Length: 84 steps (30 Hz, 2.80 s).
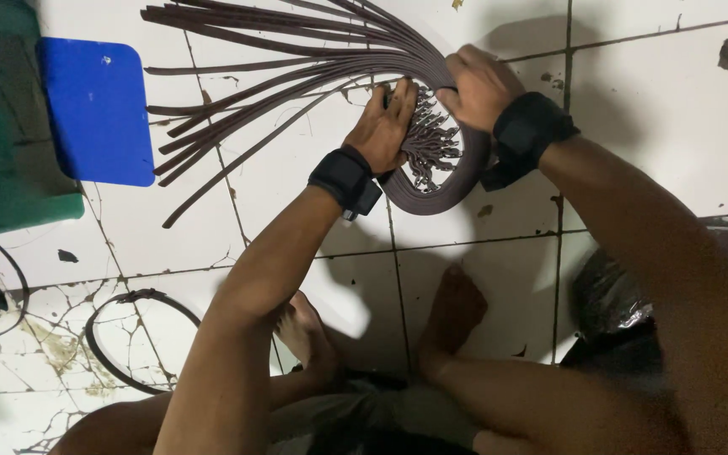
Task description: The person organizes and rolls up several long brown leather straps on the floor.
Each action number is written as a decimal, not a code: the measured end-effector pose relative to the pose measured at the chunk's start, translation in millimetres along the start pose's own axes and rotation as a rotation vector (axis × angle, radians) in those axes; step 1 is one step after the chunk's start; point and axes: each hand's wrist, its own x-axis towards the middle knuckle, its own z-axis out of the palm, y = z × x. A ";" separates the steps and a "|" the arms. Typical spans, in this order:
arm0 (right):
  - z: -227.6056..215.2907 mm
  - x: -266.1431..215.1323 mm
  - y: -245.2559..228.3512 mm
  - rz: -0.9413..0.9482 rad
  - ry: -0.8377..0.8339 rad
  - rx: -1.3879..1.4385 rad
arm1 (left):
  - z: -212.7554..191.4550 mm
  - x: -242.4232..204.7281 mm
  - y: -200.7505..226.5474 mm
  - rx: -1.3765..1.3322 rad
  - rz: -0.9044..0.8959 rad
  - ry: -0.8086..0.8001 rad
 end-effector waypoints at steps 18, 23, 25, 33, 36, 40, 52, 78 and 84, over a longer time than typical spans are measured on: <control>0.9 11.3 -12.0 -0.061 0.174 0.021 | 2.4 -18.8 10.3 -0.271 -0.109 0.230; 8.0 13.0 -3.9 -0.103 0.178 0.006 | 7.2 -23.6 14.2 -0.278 -0.292 0.236; 12.5 14.0 -0.8 -0.118 0.200 -0.003 | -16.6 -21.8 23.6 -0.183 -0.321 0.269; 21.4 27.4 21.8 -0.192 0.188 0.100 | 12.1 -15.6 26.1 -0.179 -0.461 0.201; 27.7 36.9 24.0 -0.173 0.163 0.122 | 11.9 -14.3 25.2 -0.201 -0.396 0.180; 27.2 43.2 21.1 -0.162 0.136 0.101 | 9.4 -12.7 25.7 -0.110 -0.338 0.149; 10.0 30.8 -1.7 -0.213 0.171 -0.045 | -1.6 -24.1 42.3 -0.132 -0.540 0.220; -17.6 26.7 -58.8 -0.141 -0.099 -0.379 | -16.1 -23.9 17.3 0.019 -0.341 0.139; -10.6 27.9 -65.3 -0.111 -0.114 -0.436 | -15.5 -28.1 19.0 -0.004 -0.380 0.163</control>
